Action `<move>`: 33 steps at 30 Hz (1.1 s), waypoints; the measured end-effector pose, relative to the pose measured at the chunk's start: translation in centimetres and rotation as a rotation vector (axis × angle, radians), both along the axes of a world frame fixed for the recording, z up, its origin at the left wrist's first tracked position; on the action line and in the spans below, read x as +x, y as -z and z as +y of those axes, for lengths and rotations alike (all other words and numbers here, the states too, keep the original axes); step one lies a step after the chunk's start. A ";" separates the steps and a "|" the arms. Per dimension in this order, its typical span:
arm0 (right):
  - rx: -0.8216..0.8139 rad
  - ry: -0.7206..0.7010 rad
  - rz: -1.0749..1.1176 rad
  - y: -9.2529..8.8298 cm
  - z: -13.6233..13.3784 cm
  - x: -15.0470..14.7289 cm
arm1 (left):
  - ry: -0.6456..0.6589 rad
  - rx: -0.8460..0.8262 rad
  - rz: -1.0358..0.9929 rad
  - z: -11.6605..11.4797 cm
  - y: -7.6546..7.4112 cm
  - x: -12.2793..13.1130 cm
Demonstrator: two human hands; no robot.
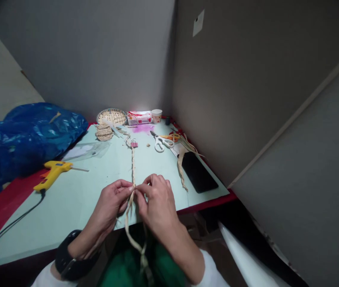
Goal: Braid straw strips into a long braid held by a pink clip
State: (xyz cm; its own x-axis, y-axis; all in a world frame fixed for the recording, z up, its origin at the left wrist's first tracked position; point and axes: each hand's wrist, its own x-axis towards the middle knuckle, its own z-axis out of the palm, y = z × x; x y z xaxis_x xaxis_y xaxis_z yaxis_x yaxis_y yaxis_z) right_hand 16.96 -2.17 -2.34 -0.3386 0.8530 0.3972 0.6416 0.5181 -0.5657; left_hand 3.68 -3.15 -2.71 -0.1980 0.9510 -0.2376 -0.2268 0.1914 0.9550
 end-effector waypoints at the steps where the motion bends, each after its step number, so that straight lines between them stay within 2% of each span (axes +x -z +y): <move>1: -0.074 -0.051 0.066 -0.2 0.7 0.3 | 0.015 -0.014 -0.024 0.0 -0.1 -0.1; 4: -0.289 -0.183 0.182 -0.5 2.5 0.6 | 0.065 -0.033 -0.073 0.2 -0.5 -0.5; 7: -0.490 -0.379 0.171 -0.7 3.5 -0.1 | 0.083 -0.017 -0.057 0.1 -0.5 -1.0; 9: -0.555 -0.445 0.165 -0.5 3.8 -0.7 | 0.081 0.002 -0.023 0.0 -0.5 -1.5; 13: -0.572 -0.484 0.172 0.1 4.1 -1.4 | 0.114 0.039 0.055 -0.4 -0.3 -2.4; 17: -0.547 -0.451 0.194 0.3 4.1 -1.7 | 0.129 0.095 0.232 -0.9 -0.4 -3.0; 24: -0.544 -0.365 0.336 0.4 3.3 -2.4 | 0.154 0.174 0.586 -1.1 -1.4 -3.2; 28: -0.579 -0.336 0.407 0.8 3.0 -2.8 | 0.164 0.194 0.658 -1.1 -1.3 -3.3; 33: -0.567 -0.322 0.445 1.3 3.0 -2.9 | 0.184 0.200 0.644 -1.2 -1.3 -3.3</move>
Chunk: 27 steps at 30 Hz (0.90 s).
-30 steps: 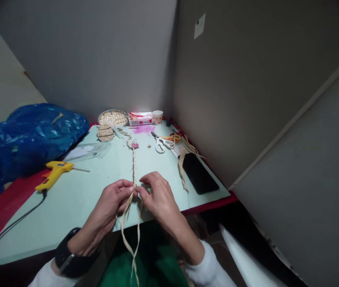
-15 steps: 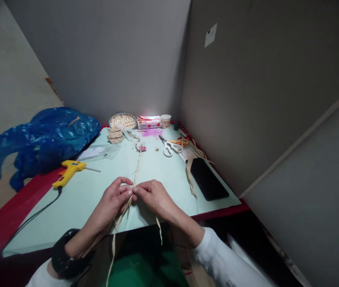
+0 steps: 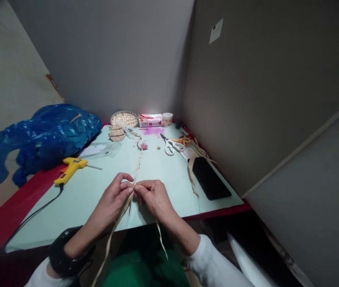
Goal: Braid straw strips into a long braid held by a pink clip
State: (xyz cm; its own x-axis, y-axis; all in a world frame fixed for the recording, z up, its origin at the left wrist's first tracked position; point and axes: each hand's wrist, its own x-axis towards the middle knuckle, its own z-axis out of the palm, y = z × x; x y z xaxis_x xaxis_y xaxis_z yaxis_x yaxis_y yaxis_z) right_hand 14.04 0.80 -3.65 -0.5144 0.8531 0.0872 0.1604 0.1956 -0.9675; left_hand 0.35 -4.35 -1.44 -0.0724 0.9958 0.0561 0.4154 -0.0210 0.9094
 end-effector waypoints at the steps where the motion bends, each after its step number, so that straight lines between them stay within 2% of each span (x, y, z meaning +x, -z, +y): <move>1: 0.005 0.005 0.000 0.0 -0.1 0.0 | -0.005 -0.002 0.033 -0.1 -0.1 0.1; 3: 0.026 0.019 -0.018 -0.1 -0.3 -0.2 | -0.042 0.005 0.190 -0.5 -0.3 0.3; 6: 0.072 0.060 -0.054 -0.2 -0.8 -0.6 | -0.098 0.024 0.531 -1.0 -0.4 0.5; 9: 0.103 0.100 -0.085 -0.3 -1.1 -0.9 | -0.092 0.057 0.746 -1.1 -0.4 0.3; 11: 0.112 0.111 -0.090 -0.3 -1.2 -1.0 | -0.099 0.092 0.799 -1.1 -0.5 0.1; 15: 0.102 0.088 -0.048 0.0 -1.0 -0.8 | -0.109 0.126 0.747 -1.4 -0.7 -0.3; 18: 0.041 0.083 -0.031 0.1 -0.7 -0.8 | -0.128 0.132 0.760 -2.0 -0.4 0.1; 21: -0.101 0.044 0.044 -0.2 -0.5 -0.8 | -0.152 0.194 0.837 -2.5 0.6 1.2; 25: -0.345 -0.002 0.270 -0.8 -0.5 -0.8 | -0.120 0.287 0.956 -3.0 2.3 3.1; 27: -0.428 0.026 0.341 -0.9 -0.6 -0.7 | -0.092 0.330 0.980 -3.4 2.3 3.5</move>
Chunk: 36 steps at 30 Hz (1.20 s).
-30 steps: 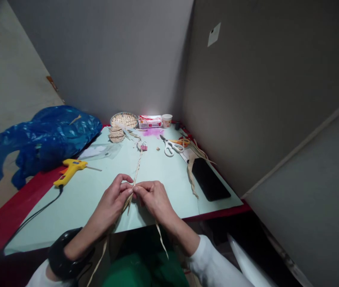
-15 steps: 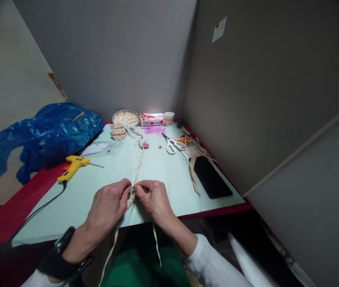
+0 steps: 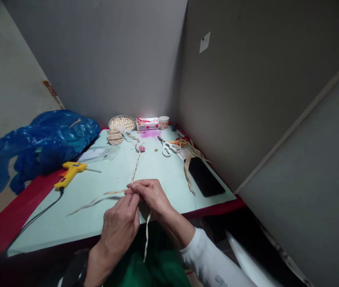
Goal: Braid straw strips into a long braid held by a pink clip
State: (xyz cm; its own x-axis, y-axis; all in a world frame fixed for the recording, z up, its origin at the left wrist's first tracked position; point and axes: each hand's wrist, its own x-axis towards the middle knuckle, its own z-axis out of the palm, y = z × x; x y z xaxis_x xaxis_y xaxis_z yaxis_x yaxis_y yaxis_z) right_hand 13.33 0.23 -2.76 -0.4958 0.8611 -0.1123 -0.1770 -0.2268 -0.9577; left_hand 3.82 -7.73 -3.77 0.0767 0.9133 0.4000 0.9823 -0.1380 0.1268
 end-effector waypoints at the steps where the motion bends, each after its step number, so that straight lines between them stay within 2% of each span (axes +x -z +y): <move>1: -0.017 0.013 0.015 0.0 0.0 0.1 | 0.017 0.020 -0.004 -0.2 -0.3 -0.2; 3: 0.007 0.023 0.010 0.1 0.0 0.2 | 0.036 0.075 -0.069 -0.4 -1.5 -1.2; 5: 0.061 0.019 -0.015 0.0 0.1 0.3 | -0.020 0.167 -0.257 -0.1 -3.2 -2.8; 6: 0.086 0.015 -0.030 -0.1 0.2 0.4 | -0.043 0.162 -0.396 0.4 -4.0 -3.7; 7: 0.110 0.011 -0.042 -0.2 0.2 0.4 | -0.057 0.085 -0.563 1.0 -4.6 -4.6; 10: 0.177 -0.026 -0.047 -0.7 0.5 0.4 | 0.123 -0.554 -1.105 3.4 -5.2 -6.2; 11: 0.198 -0.034 -0.051 -0.8 0.6 0.4 | 0.180 -0.692 -1.275 4.0 -5.0 -6.4; 12: 0.220 -0.039 -0.063 -0.9 0.6 0.4 | 0.212 -0.754 -1.405 4.5 -4.6 -6.4; 14: 0.257 -0.042 -0.091 -0.8 0.7 0.5 | 0.249 -0.796 -1.539 5.1 -3.8 -6.0; 18: 0.252 -0.042 -0.118 0.2 0.4 0.8 | 0.240 -0.825 -1.590 4.7 -2.8 -5.0; 22: 0.252 -0.015 -0.171 1.0 -0.1 1.0 | 0.192 -0.857 -1.595 4.2 -2.8 -4.7; 25: 0.258 -0.015 -0.203 0.8 -0.3 1.3 | 0.127 -0.826 -1.578 4.1 -2.8 -4.7; 30: 0.259 -0.104 -0.279 0.1 -0.3 1.8 | 0.047 -0.744 -1.531 4.3 -2.5 -4.4; 36: 0.377 -0.093 -0.329 1.0 0.0 1.9 | 0.034 -0.697 -1.476 4.4 -2.4 -3.8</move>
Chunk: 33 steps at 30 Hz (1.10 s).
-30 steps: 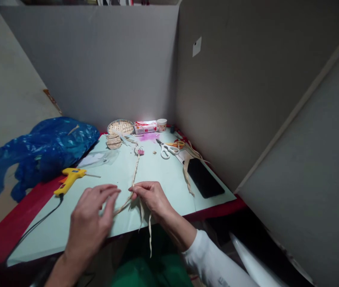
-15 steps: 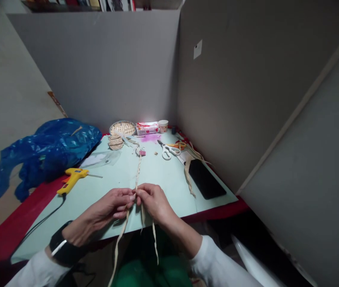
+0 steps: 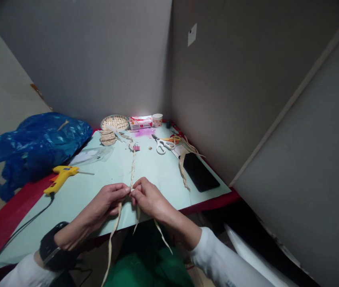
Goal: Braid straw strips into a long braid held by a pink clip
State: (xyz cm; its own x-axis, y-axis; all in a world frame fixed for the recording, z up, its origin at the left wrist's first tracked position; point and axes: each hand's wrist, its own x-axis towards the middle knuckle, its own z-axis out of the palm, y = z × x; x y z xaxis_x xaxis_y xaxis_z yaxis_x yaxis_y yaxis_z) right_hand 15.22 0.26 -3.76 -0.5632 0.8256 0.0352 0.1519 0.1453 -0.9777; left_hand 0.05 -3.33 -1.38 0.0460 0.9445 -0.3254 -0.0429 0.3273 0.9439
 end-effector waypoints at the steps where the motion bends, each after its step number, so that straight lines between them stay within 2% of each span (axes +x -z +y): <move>1: 0.017 -0.002 -0.004 0.0 0.0 0.1 | 0.001 -0.003 0.016 0.0 0.0 0.0; 8: -0.065 -0.073 -0.103 -1.5 0.1 1.1 | 0.015 -0.056 -0.054 0.1 -0.1 -0.4; 11: -0.081 0.015 -0.056 -1.4 -0.1 0.9 | 0.014 -0.068 -0.071 0.1 0.0 -0.5; 15: -0.023 0.169 0.021 -1.0 -1.1 0.4 | 0.015 -0.061 -0.100 0.0 0.3 -0.4; 19: 0.099 0.206 0.039 -0.9 -2.1 0.2 | 0.006 -0.048 -0.145 0.1 0.7 -0.1; 21: 0.226 0.189 -0.016 -0.7 -2.3 0.4 | 0.003 -0.051 -0.166 0.1 0.7 0.0; 23: 0.428 0.152 -0.112 -0.5 -2.5 0.8 | 0.004 -0.056 -0.178 0.1 0.7 -0.1; 29: 1.287 0.094 -0.587 -0.3 -3.1 1.2 | 0.058 -0.033 -0.258 -0.3 0.9 -0.5; 31: 1.436 0.124 -0.647 -0.4 -3.5 0.9 | 0.073 -0.029 -0.286 -0.4 1.0 -0.5; 33: 1.490 0.166 -0.675 -0.4 -4.1 0.4 | 0.058 -0.034 -0.269 -0.4 1.1 -0.4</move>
